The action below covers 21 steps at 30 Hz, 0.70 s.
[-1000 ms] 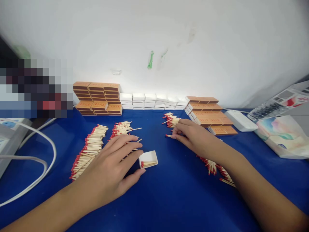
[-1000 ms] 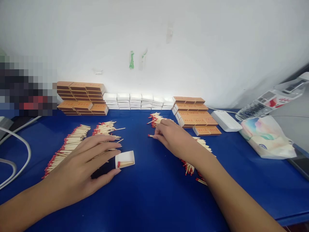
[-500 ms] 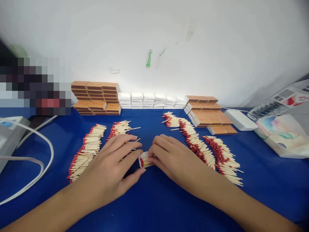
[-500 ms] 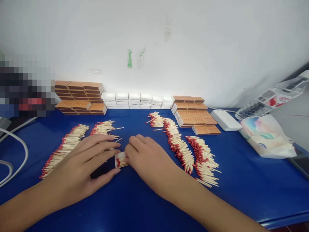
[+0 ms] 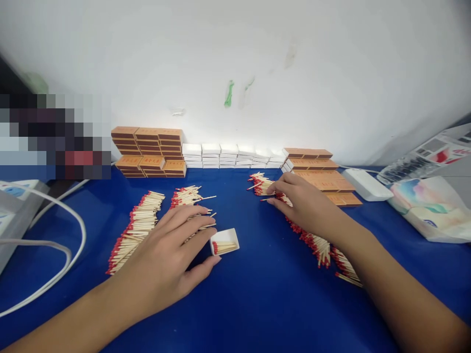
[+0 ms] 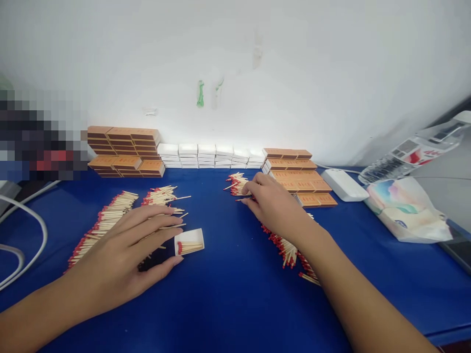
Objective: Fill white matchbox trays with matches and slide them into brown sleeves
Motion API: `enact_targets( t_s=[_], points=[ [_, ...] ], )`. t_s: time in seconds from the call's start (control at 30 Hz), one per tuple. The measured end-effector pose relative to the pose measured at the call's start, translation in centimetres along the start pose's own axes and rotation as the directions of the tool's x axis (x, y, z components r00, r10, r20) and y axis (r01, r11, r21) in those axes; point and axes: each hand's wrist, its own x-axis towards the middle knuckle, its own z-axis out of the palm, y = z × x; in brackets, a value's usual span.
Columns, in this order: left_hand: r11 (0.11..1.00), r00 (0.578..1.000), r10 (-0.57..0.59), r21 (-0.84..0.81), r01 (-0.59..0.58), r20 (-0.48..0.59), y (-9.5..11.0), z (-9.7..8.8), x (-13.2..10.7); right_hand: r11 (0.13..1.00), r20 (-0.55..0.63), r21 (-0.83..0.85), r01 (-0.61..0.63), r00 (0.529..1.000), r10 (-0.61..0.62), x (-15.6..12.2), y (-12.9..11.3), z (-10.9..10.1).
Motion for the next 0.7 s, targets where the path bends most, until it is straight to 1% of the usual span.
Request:
enact_targets(
  t_s=[0.13,0.3,0.5,0.63,0.7],
  points=[
    [1.0,1.0,0.01,-0.003,-0.01,0.007,0.2,0.0,0.0,0.999,0.012,0.044,0.02,1.0,-0.021,0.1,0.2,0.7],
    [1.0,1.0,0.025,0.013,-0.025,-0.004,0.0,0.0,0.0,0.998,0.012,0.06,0.025,1.0,-0.026,0.2,0.0,0.8],
    [1.0,1.0,0.021,0.016,-0.021,0.001,0.1,0.1,0.1,0.998,0.055,0.057,0.002,0.998,-0.005,0.2,0.0,0.4],
    [1.0,1.0,0.024,0.02,-0.024,-0.003,0.1,0.1,0.0,0.997,0.063,0.077,0.019,0.998,-0.024,0.1,-0.4,-0.2],
    [1.0,1.0,0.023,0.018,-0.023,0.0,0.0,0.0,0.0,0.997,0.097,0.079,0.026,0.995,-0.034,0.0,-0.5,-0.5]
  ],
)
